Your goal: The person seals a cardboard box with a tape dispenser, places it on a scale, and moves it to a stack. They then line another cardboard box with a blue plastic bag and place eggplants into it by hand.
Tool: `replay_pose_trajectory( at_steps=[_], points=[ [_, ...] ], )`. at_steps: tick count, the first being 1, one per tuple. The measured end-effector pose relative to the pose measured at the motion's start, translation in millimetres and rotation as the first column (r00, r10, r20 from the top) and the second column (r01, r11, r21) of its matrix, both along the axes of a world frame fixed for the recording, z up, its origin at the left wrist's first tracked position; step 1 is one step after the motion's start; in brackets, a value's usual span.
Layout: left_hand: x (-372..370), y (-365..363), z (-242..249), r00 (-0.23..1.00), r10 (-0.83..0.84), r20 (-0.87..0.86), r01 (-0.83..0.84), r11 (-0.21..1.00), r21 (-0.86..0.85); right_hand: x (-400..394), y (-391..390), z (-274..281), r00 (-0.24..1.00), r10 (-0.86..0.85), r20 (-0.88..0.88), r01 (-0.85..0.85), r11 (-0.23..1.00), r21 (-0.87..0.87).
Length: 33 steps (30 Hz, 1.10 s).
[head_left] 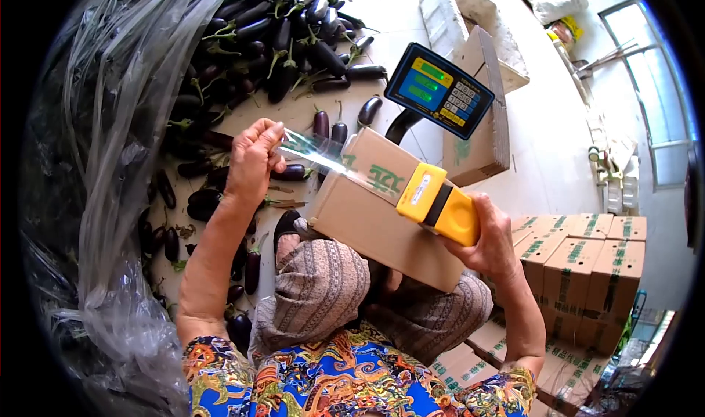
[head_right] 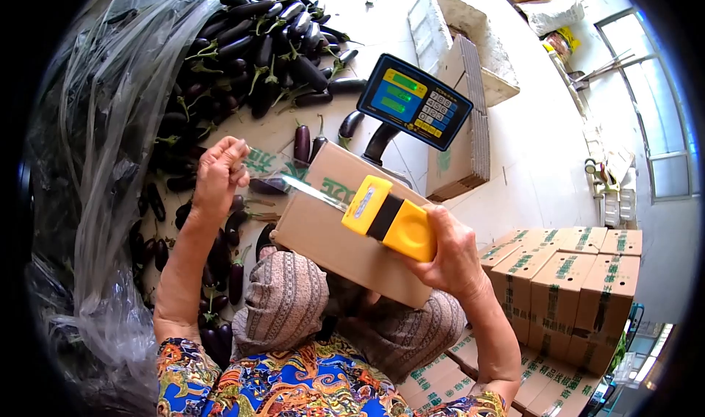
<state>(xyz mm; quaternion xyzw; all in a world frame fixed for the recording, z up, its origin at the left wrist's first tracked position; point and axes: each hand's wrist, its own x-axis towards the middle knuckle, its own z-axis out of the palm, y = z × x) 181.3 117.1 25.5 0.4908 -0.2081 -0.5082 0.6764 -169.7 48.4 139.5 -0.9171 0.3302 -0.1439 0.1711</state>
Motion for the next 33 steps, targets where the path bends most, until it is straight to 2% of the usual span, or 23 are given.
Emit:
replay_pose_trajectory(
  at_steps=[5,11,14,18,20,24,26,27,30,33],
  points=[
    [15,2,-30,0.989,-0.106,0.106,0.101,0.993,0.057,12,5,4,0.987,0.015,-0.16,-0.024,0.998,-0.058],
    [6,-2,-61,0.996,-0.073,0.053,0.066,0.99,0.128,27,8,9,0.964,-0.005,-0.265,-0.011,0.998,-0.058],
    [0,-10,-73,0.993,-0.072,0.09,0.059,0.988,0.143,30,3,8,0.955,-0.03,-0.296,0.026,0.999,-0.018],
    [-8,-10,-89,0.958,-0.181,0.223,0.128,0.964,0.232,34,1,11,0.952,-0.028,-0.306,0.029,1.0,-0.001],
    [-15,-10,-111,0.94,-0.207,0.273,0.147,0.964,0.223,36,1,12,0.949,-0.019,-0.315,0.021,1.0,0.004],
    [-40,-14,-122,0.862,-0.25,0.441,0.156,0.959,0.238,41,3,15,0.931,-0.011,-0.365,0.005,1.0,-0.018],
    [-52,-17,-133,0.672,-0.129,0.729,0.086,0.992,0.097,41,1,11,0.938,-0.027,-0.346,0.03,1.0,0.003],
    [-60,-16,-131,0.697,-0.167,0.697,0.109,0.986,0.128,41,-1,11,0.94,-0.037,-0.34,0.043,0.999,0.011],
    [-61,-16,-129,0.507,-0.291,0.811,0.164,0.957,0.241,45,-3,11,0.938,-0.06,-0.343,0.07,0.997,0.017],
    [-60,-17,-124,0.492,-0.328,0.806,0.19,0.944,0.268,44,-2,7,0.947,-0.081,-0.311,0.095,0.995,0.028]
  ],
)
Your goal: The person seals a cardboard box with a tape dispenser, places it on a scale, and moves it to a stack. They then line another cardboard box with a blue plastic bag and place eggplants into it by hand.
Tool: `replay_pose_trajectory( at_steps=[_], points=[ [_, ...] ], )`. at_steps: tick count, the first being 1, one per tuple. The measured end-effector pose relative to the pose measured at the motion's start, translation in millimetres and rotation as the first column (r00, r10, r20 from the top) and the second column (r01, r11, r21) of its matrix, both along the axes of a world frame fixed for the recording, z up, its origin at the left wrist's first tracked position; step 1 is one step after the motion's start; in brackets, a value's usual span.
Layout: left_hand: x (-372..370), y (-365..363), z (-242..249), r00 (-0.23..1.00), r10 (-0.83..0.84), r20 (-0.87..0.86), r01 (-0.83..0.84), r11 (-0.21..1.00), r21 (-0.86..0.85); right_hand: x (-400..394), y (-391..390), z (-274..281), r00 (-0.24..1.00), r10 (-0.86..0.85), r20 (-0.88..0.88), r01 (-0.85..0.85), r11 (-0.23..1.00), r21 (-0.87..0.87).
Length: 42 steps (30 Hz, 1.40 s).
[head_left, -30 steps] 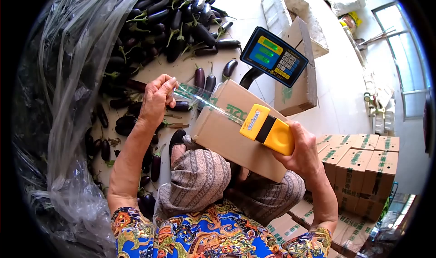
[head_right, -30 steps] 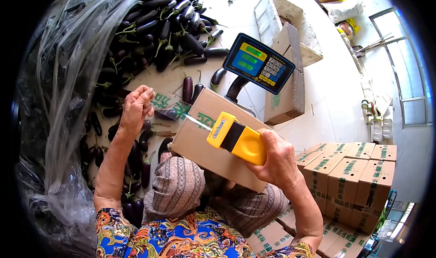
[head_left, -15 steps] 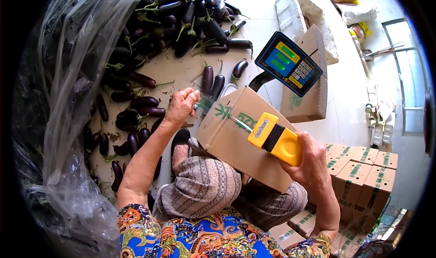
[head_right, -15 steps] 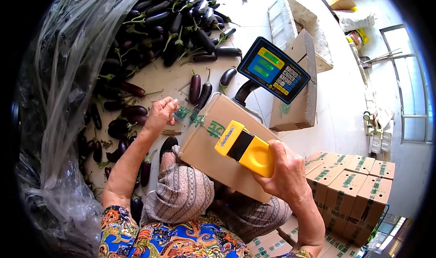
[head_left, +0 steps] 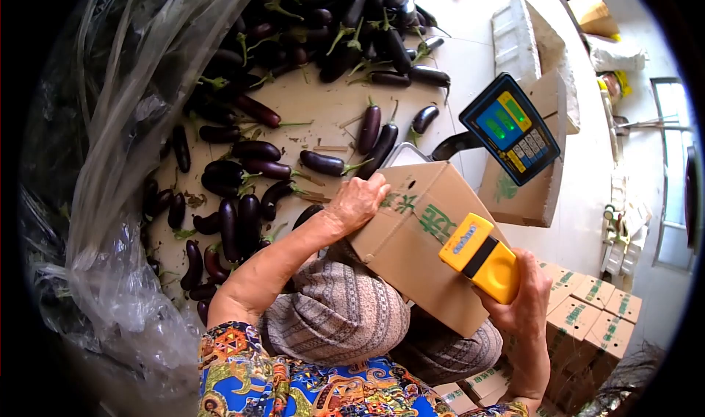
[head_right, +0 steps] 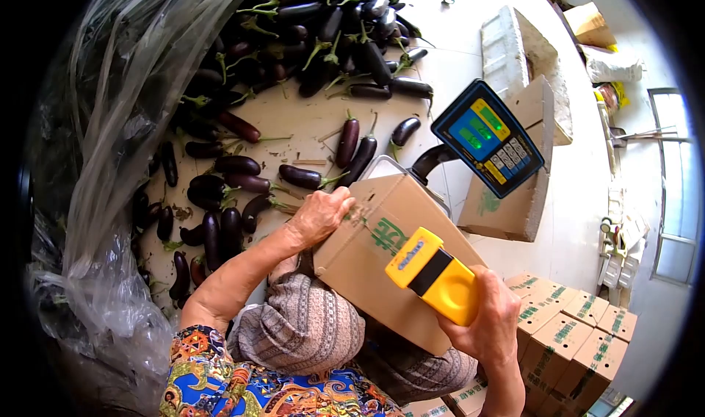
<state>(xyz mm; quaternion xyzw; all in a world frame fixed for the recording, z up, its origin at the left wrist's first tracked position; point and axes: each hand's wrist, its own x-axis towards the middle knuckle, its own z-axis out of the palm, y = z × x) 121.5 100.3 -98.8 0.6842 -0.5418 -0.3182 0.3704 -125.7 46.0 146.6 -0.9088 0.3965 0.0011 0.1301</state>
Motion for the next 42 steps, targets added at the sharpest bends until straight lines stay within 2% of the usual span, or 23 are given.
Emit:
replay_pose_trajectory(
  at_steps=[4,7,8,11,12,13,14,15,16,17,18,21,22,23,25,28,29,31,33,37,39,40,42],
  points=[
    [2,0,2,0.996,-0.034,0.088,0.032,0.999,0.027,1,1,0,1.0,0.007,-0.005,-0.007,1.0,-0.027],
    [4,4,-13,0.993,-0.012,0.118,-0.002,0.993,0.116,0,1,-2,1.0,0.02,-0.004,-0.021,0.999,-0.027],
    [1,5,-57,0.955,-0.171,0.243,0.141,0.981,0.135,-1,3,-1,1.0,-0.009,-0.013,0.009,1.0,-0.028],
    [2,10,-68,0.992,-0.017,0.128,-0.009,0.979,0.202,0,5,-2,1.0,-0.024,-0.017,0.024,0.999,-0.034],
    [2,6,-70,0.994,0.042,0.097,-0.056,0.986,0.154,0,5,-3,1.0,-0.009,-0.005,0.009,0.999,-0.036],
    [2,-8,-92,0.994,-0.033,0.108,0.029,0.999,0.039,0,4,-4,1.0,0.006,0.005,-0.006,0.999,-0.044],
    [5,-21,-64,0.985,0.092,-0.143,-0.091,0.996,0.013,-1,2,-5,1.0,0.018,0.014,-0.017,0.999,-0.051],
    [2,-32,-33,0.9,0.202,-0.385,-0.21,0.978,0.024,-2,2,-6,0.999,0.026,0.023,-0.025,0.998,-0.056],
    [-13,-41,-29,0.892,0.1,-0.44,-0.139,0.989,-0.056,-3,2,-9,0.999,0.018,0.047,-0.015,0.998,-0.058],
    [-23,-48,-27,0.876,-0.008,-0.482,-0.071,0.987,-0.146,-6,2,-13,0.997,0.01,0.074,-0.005,0.998,-0.066],
    [-25,-56,-41,0.902,-0.073,-0.425,0.01,0.989,-0.149,-7,2,-14,0.994,0.001,0.105,0.007,0.997,-0.078],
    [-22,-53,-42,0.972,0.044,-0.231,-0.062,0.996,-0.069,-9,-1,-10,0.996,0.015,0.088,-0.012,0.999,-0.03],
    [-20,-53,-21,0.949,0.181,-0.257,-0.192,0.981,-0.02,-9,0,-10,0.995,0.015,0.1,-0.011,0.999,-0.037],
    [-16,-52,1,0.912,0.177,-0.371,-0.22,0.972,-0.077,-9,0,-12,0.993,0.033,0.112,-0.028,0.998,-0.049],
    [-11,-53,58,0.905,0.082,-0.418,-0.166,0.971,-0.169,-12,0,-13,0.988,0.071,0.135,-0.062,0.995,-0.075],
    [-27,-52,110,0.995,-0.012,-0.101,-0.028,0.924,-0.383,-12,-2,-12,0.985,0.089,0.146,-0.077,0.993,-0.085],
    [-36,-54,103,0.987,-0.01,0.16,0.073,0.916,-0.395,-12,-3,-13,0.981,0.099,0.167,-0.085,0.992,-0.088],
    [-43,-52,106,0.949,-0.011,0.314,0.101,0.957,-0.272,-11,-3,-10,0.984,0.107,0.141,-0.096,0.992,-0.083],
    [-48,-53,105,0.9,0.01,0.436,0.116,0.958,-0.262,-8,-1,-3,0.989,0.12,0.082,-0.112,0.989,-0.095],
    [-49,-58,106,0.878,-0.055,0.476,0.145,0.977,-0.155,-19,9,13,0.99,0.112,-0.08,-0.119,0.99,-0.082],
    [-47,-55,122,0.893,-0.09,0.441,0.131,0.99,-0.062,-54,8,22,0.994,0.097,-0.045,-0.1,0.992,-0.079],
    [-47,-55,120,0.884,-0.093,0.457,0.132,0.99,-0.055,-73,9,25,0.999,0.045,-0.021,-0.046,0.999,-0.029],
    [-49,-55,126,0.87,-0.122,0.478,0.144,0.989,-0.01,-115,15,22,1.0,-0.004,0.003,0.004,0.999,-0.038]
  ],
)
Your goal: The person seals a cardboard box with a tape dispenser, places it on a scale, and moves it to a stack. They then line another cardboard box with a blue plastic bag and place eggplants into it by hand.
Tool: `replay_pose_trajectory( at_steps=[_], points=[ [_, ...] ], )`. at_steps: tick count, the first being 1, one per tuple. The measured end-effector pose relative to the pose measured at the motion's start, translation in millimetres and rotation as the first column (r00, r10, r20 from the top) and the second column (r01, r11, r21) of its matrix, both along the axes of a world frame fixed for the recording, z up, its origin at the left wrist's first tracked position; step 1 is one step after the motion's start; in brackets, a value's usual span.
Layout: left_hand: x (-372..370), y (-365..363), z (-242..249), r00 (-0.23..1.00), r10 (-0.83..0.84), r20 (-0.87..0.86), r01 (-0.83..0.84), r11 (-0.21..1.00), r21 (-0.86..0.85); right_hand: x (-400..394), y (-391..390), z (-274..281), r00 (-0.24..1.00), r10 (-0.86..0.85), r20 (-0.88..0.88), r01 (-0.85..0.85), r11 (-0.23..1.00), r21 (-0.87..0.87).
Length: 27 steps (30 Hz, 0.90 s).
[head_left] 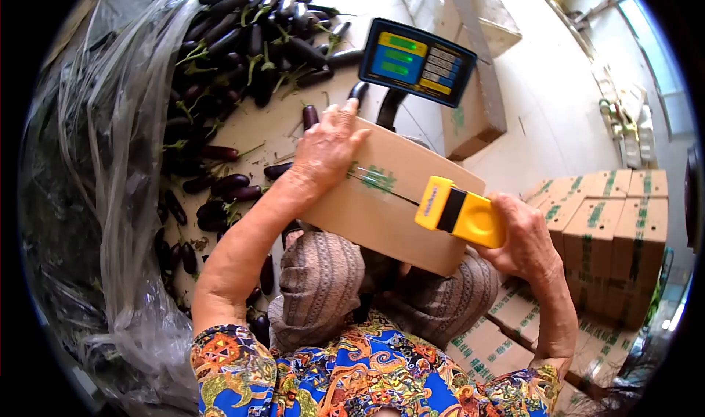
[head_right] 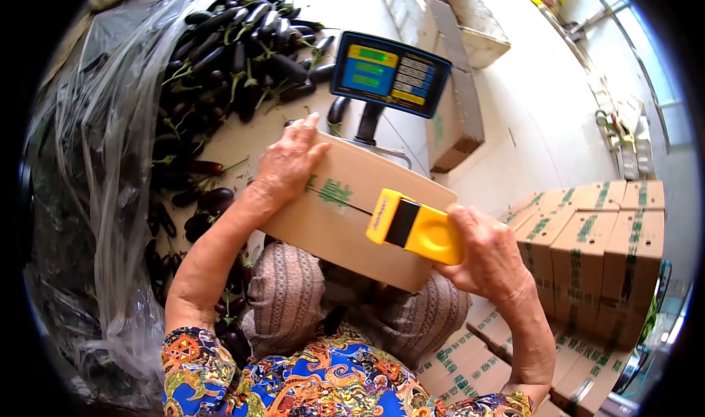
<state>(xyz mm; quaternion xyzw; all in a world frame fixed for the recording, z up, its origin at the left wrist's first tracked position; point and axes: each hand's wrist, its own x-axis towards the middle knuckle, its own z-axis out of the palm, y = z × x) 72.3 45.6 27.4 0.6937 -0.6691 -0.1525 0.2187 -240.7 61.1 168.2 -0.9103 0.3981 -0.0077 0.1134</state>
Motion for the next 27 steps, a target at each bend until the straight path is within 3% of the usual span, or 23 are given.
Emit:
replay_pose_trajectory(
  at_steps=[1,2,4,5,6,7,9,18,21,25,27],
  points=[
    [-1,0,-2,0.999,-0.005,0.054,0.005,1.0,0.009,-20,5,-4,0.999,-0.03,0.037,0.031,0.999,-0.016],
    [0,0,-7,0.975,-0.056,0.216,0.091,0.984,-0.154,-36,9,-5,0.996,-0.047,0.082,0.048,0.999,-0.012],
    [7,0,-13,0.926,-0.129,0.356,0.236,0.932,-0.277,-71,19,-13,0.983,-0.155,0.1,0.155,0.988,0.008],
    [7,-1,-12,0.927,-0.172,0.333,0.265,0.929,-0.259,-91,21,-22,0.968,-0.216,0.126,0.211,0.976,0.046],
    [2,-2,-9,0.977,-0.114,0.179,0.145,0.974,-0.171,-105,27,-28,0.96,-0.245,0.136,0.239,0.969,0.063],
    [-1,-3,-9,0.977,-0.101,0.188,0.138,0.97,-0.198,-112,31,-36,0.966,-0.193,0.172,0.194,0.981,0.013],
    [1,-5,-12,0.974,-0.084,0.21,0.136,0.959,-0.249,-119,36,-50,0.945,-0.221,0.243,0.208,0.975,0.077],
    [3,-7,-12,0.988,-0.109,0.108,0.127,0.976,-0.177,-133,29,-101,0.897,-0.26,0.357,0.205,0.961,0.185],
    [1,-9,-6,0.935,-0.133,0.33,0.233,0.929,-0.287,-134,30,-116,0.884,-0.299,0.359,0.238,0.95,0.203],
    [-23,-18,17,0.767,-0.388,0.511,0.519,0.844,-0.137,-136,30,-128,0.866,-0.272,0.419,0.199,0.957,0.211],
    [-58,-23,17,0.805,-0.528,0.27,0.568,0.817,-0.097,-132,30,-131,0.857,-0.285,0.43,0.199,0.952,0.234]
  ],
)
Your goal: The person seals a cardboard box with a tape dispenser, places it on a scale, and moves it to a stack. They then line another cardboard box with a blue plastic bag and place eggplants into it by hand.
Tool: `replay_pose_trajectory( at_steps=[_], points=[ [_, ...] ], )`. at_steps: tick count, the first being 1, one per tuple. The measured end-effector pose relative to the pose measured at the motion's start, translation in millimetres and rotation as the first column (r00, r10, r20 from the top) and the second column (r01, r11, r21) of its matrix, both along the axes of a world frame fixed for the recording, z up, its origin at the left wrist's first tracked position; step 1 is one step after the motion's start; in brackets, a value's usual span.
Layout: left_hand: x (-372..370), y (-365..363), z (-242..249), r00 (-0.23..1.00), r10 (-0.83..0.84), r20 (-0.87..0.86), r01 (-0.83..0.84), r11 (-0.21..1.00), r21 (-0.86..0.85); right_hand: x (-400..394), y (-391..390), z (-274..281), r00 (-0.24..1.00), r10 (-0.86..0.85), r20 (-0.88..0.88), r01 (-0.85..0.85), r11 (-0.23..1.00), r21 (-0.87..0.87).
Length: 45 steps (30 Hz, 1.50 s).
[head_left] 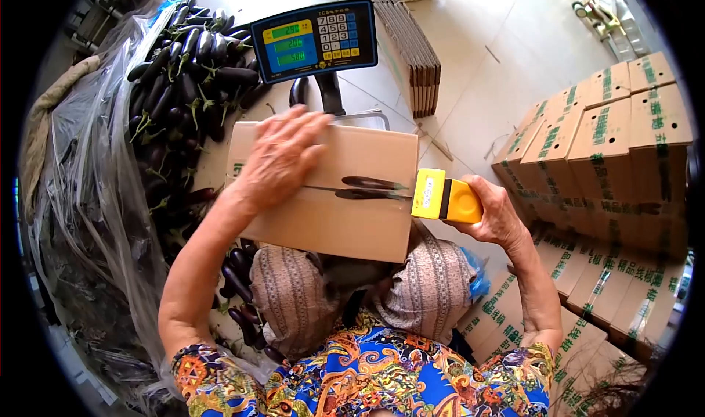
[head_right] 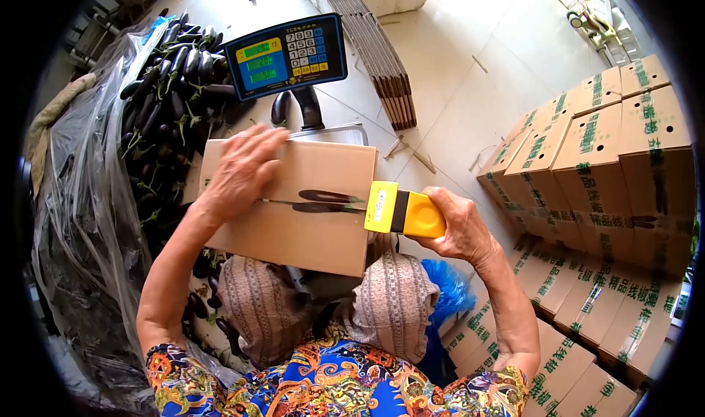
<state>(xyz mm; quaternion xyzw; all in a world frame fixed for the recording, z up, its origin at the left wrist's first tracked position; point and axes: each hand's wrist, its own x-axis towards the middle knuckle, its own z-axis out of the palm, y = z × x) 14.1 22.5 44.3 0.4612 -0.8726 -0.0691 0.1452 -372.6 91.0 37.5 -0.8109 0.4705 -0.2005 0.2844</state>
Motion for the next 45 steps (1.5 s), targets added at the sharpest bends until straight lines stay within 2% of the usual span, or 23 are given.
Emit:
replay_pose_trajectory(
  at_steps=[2,5,8,15,18,23,29,33,36,37,39,42,44,45],
  points=[
    [-29,-6,6,0.993,-0.069,-0.092,0.08,0.99,0.118,1,-3,-7,1.0,0.005,0.019,-0.005,1.0,0.008],
    [-36,-12,3,0.99,-0.135,-0.028,0.133,0.989,-0.063,2,-2,-3,0.999,-0.011,0.052,0.013,1.0,-0.026],
    [-38,-13,7,0.995,-0.061,-0.085,0.067,0.995,0.073,1,-3,6,0.999,-0.007,0.047,0.01,0.997,-0.07],
    [-41,-11,3,0.996,-0.069,-0.059,0.067,0.997,-0.042,2,3,9,0.997,-0.024,0.071,0.025,1.0,-0.006],
    [-45,-7,-7,0.999,0.02,-0.026,-0.022,0.997,-0.079,-1,1,-3,0.998,0.008,0.061,-0.003,0.997,-0.075],
    [-45,-5,-8,1.0,0.023,0.019,-0.022,0.998,-0.059,-2,-1,-32,0.99,0.042,0.135,-0.039,0.999,-0.02],
    [-48,-6,-6,1.0,0.015,0.008,-0.015,0.999,-0.048,-14,11,-75,0.972,-0.013,0.234,0.012,1.0,0.004],
    [-48,-5,-6,1.0,0.013,-0.008,-0.013,0.998,-0.063,-51,34,-117,0.991,-0.074,0.107,0.07,0.997,0.041],
    [-49,-4,-6,1.0,0.012,-0.012,-0.012,0.999,-0.049,-72,49,-136,0.994,-0.091,0.067,0.094,0.995,-0.043],
    [-50,-4,-5,1.0,0.013,-0.005,-0.013,0.999,-0.05,-71,49,-131,0.99,-0.12,0.071,0.124,0.991,-0.058],
    [-50,-4,-5,1.0,0.019,-0.002,-0.019,0.998,-0.061,-70,50,-120,0.989,-0.139,-0.051,0.138,0.99,-0.02],
    [-51,-4,-3,1.0,0.021,-0.011,-0.022,0.998,-0.058,-38,38,-71,0.969,-0.116,-0.218,0.135,0.988,0.075],
    [-52,-4,-4,1.0,0.027,-0.009,-0.028,0.998,-0.065,-7,27,-34,0.862,-0.073,-0.502,0.153,0.981,0.119],
    [-52,-4,-6,0.999,0.031,-0.009,-0.031,0.997,-0.068,10,15,-26,0.857,-0.05,-0.512,0.134,0.983,0.128]
  ],
)
